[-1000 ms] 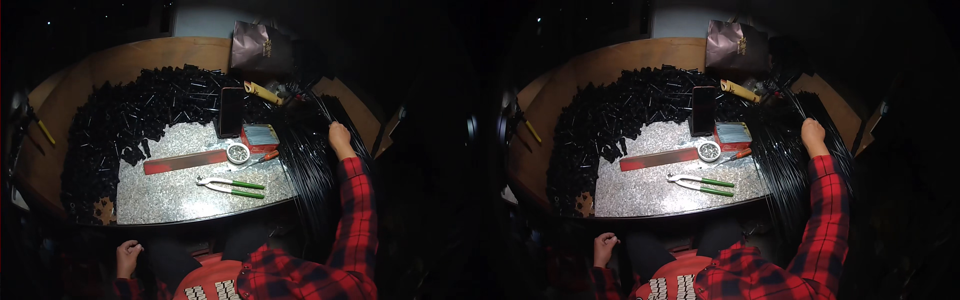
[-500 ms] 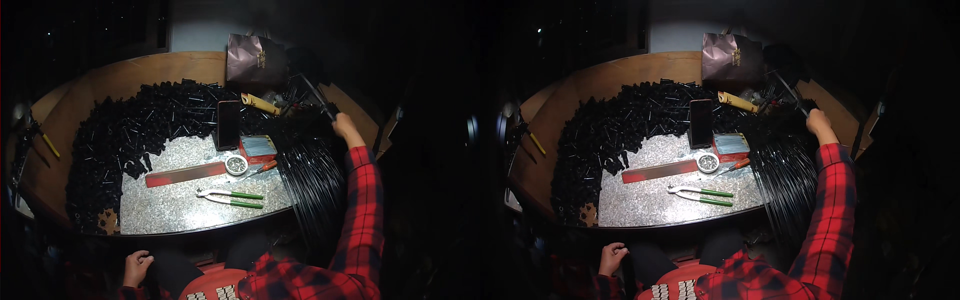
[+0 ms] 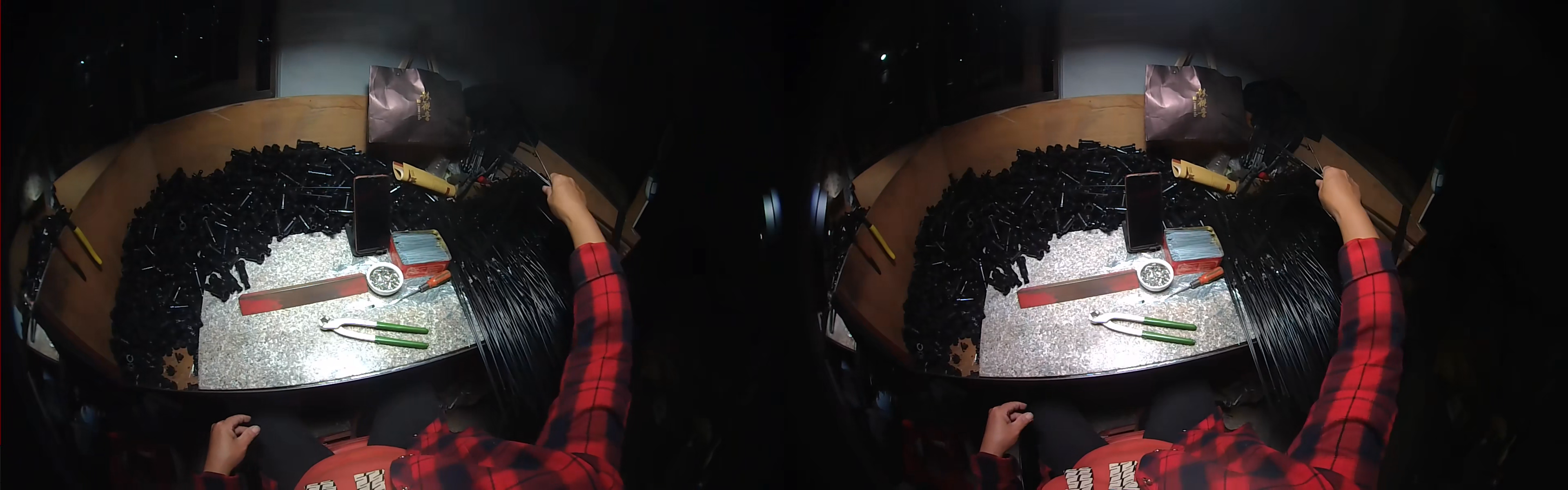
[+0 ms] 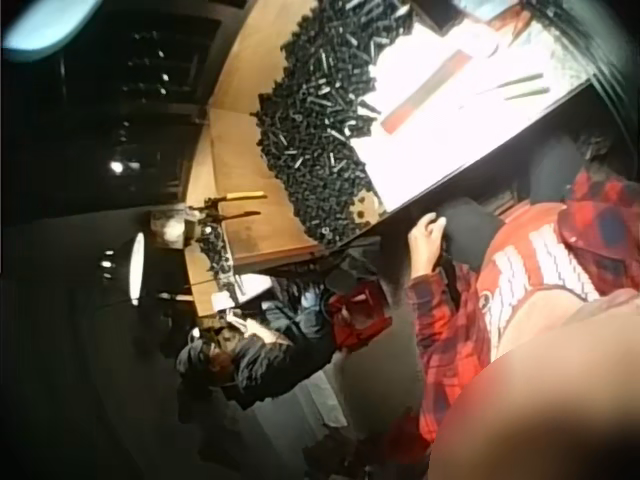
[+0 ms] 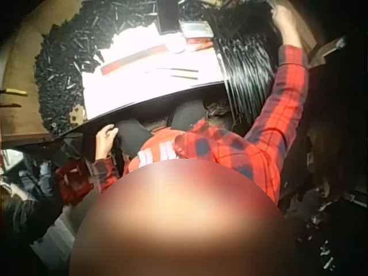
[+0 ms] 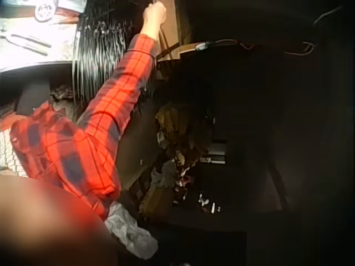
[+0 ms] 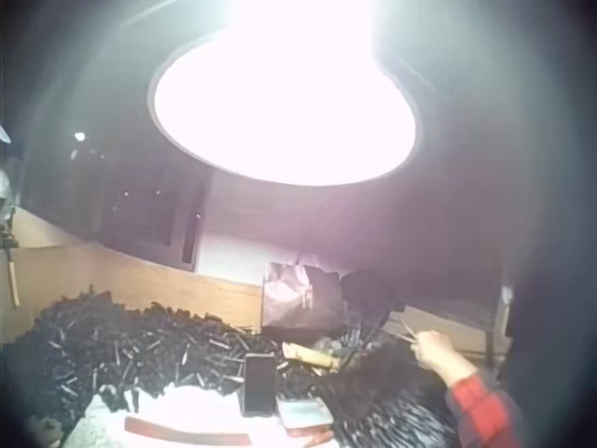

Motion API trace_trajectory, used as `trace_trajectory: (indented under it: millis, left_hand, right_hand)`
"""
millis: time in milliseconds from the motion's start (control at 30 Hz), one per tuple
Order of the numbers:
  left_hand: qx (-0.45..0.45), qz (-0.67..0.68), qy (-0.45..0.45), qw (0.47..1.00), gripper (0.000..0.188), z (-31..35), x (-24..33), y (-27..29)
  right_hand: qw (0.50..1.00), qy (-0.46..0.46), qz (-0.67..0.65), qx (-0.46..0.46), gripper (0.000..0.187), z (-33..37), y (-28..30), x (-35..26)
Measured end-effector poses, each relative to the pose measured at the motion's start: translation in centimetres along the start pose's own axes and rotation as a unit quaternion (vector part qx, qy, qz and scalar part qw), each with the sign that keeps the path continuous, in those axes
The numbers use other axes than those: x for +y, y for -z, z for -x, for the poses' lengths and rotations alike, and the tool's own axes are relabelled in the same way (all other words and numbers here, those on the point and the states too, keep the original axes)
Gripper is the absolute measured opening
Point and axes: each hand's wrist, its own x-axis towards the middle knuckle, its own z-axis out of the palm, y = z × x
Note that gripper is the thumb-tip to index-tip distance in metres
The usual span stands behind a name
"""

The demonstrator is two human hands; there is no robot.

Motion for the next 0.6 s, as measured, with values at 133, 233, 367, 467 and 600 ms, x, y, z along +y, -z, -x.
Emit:
trace_trajectory:
  millis: [133,233,367,467,600]
  left_hand:
    - [-0.012,-0.034,-0.039,0.999,0.028,1.1,4.3,0.7]
    - [0.0,-0.002,-0.101,0.995,0.029,1.0,5.5,0.7]
    - [0.049,0.054,-0.182,0.981,0.022,0.7,9.1,1.3]
    - [0.071,0.062,-0.24,0.966,0.024,-0.5,12.0,2.6]
    - [0.093,0.227,-0.249,0.937,0.04,-2.6,13.2,3.7]
  right_hand:
    - [0.987,0.032,-0.137,0.083,0.019,1.0,2.1,-3.6]
    - [0.953,0.027,-0.3,0.011,0.018,2.1,4.2,-6.1]
    - [0.905,0.109,-0.41,0.03,0.018,5.3,6.7,-10.3]
    - [0.877,0.145,-0.455,-0.05,0.019,7.2,8.1,-12.9]
    - [0.8,0.229,-0.542,-0.121,0.02,10.2,9.0,-17.9]
